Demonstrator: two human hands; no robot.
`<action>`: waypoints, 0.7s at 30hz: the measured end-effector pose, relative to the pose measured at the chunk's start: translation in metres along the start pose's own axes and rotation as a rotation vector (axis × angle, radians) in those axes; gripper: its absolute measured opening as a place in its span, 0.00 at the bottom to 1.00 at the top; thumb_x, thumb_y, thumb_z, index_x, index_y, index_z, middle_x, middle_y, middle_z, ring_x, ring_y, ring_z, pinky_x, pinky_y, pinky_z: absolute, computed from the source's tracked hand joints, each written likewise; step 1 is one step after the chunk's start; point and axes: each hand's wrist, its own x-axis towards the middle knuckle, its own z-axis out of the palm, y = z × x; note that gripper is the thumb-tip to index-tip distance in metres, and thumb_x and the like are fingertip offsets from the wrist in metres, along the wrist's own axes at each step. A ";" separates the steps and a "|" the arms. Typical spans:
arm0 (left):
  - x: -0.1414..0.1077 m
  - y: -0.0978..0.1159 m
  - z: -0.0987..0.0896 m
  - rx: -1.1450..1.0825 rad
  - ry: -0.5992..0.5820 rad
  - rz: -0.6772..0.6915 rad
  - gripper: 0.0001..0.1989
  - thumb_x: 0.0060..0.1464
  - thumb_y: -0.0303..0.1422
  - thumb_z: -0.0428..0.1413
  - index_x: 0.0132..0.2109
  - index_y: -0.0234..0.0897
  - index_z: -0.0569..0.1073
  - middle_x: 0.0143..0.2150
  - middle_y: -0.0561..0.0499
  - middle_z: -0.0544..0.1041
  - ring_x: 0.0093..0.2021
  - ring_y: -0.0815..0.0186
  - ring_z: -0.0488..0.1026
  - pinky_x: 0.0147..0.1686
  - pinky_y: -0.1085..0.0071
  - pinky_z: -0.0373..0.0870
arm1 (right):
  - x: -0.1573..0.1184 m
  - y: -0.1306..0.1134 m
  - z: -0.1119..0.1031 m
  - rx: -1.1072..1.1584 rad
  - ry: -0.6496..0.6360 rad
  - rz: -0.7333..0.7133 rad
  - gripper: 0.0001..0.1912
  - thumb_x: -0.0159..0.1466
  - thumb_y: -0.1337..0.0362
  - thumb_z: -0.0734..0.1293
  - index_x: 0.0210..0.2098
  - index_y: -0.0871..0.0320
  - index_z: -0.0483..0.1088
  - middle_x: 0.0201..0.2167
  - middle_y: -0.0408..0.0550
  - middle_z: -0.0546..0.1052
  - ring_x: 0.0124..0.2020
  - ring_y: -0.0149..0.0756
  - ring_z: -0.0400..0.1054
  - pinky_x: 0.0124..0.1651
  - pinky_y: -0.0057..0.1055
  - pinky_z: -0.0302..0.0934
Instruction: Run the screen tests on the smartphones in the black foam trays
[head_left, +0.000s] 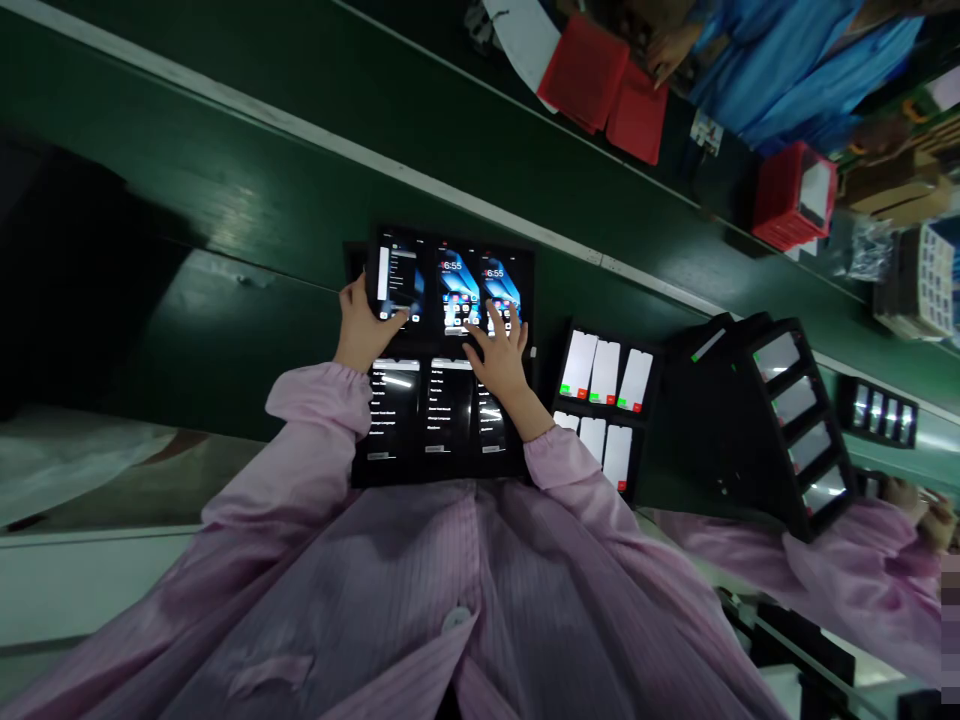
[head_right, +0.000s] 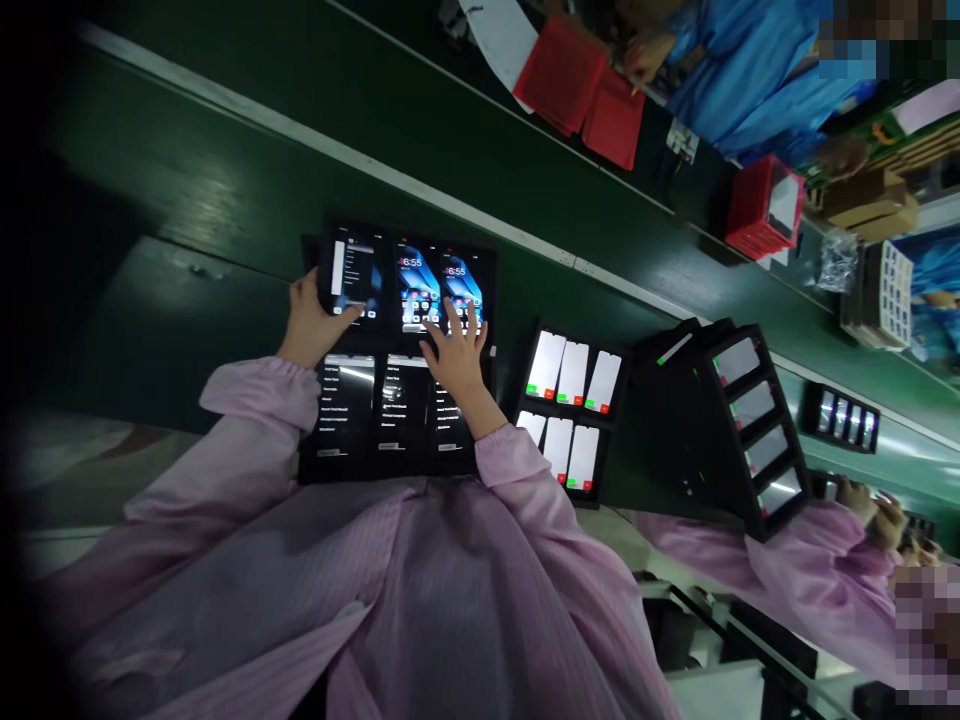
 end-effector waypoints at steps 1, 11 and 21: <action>0.000 0.001 0.000 0.004 0.006 0.001 0.45 0.48 0.37 0.70 0.71 0.39 0.64 0.72 0.33 0.63 0.79 0.38 0.54 0.78 0.39 0.52 | 0.002 -0.001 0.000 -0.006 0.003 0.020 0.20 0.76 0.57 0.64 0.65 0.47 0.75 0.80 0.52 0.60 0.84 0.63 0.37 0.78 0.77 0.40; -0.002 0.000 0.002 0.004 0.023 0.015 0.40 0.53 0.36 0.66 0.71 0.39 0.65 0.70 0.35 0.65 0.78 0.40 0.57 0.79 0.41 0.52 | -0.021 0.036 -0.012 0.020 0.118 0.046 0.21 0.77 0.56 0.62 0.66 0.46 0.75 0.79 0.52 0.61 0.83 0.62 0.40 0.76 0.77 0.45; -0.005 0.009 0.004 0.038 0.088 -0.036 0.35 0.54 0.35 0.64 0.68 0.36 0.68 0.68 0.33 0.70 0.77 0.43 0.60 0.78 0.46 0.56 | -0.025 0.047 -0.012 -0.036 0.091 0.186 0.20 0.77 0.55 0.62 0.62 0.48 0.78 0.80 0.53 0.59 0.82 0.66 0.42 0.75 0.79 0.44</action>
